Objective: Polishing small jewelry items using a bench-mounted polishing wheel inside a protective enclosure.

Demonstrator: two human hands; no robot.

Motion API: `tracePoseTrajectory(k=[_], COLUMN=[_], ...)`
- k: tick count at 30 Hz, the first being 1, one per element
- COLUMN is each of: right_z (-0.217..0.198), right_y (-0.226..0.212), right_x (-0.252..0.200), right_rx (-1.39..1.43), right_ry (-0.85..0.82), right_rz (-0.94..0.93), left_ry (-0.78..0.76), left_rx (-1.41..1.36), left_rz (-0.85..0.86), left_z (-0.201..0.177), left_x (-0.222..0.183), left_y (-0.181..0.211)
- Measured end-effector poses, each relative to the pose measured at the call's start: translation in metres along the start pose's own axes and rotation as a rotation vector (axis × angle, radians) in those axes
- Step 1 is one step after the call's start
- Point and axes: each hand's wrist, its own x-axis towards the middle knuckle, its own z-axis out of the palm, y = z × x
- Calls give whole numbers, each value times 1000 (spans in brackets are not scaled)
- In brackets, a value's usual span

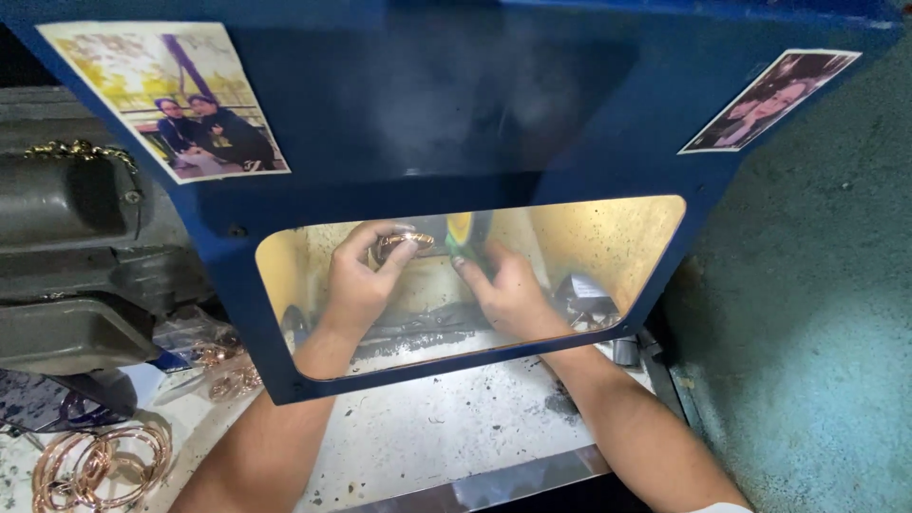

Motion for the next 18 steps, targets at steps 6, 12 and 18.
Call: tracePoseTrajectory(k=[6,12,18], right_z=[0,-20,-16], right_y=[38,38,29], right_x=[-3,6,4], right_rx=[33,-218,-526], right_ry=[94,-54,-220], right_rz=[-74,-23,-211], left_ry=[-27,-69,-136], left_rx=[-11,-40,-69], left_rz=[-39,-62,-53], left_z=[1,-1,3], left_x=[0,-2,2], left_y=[2,4,1])
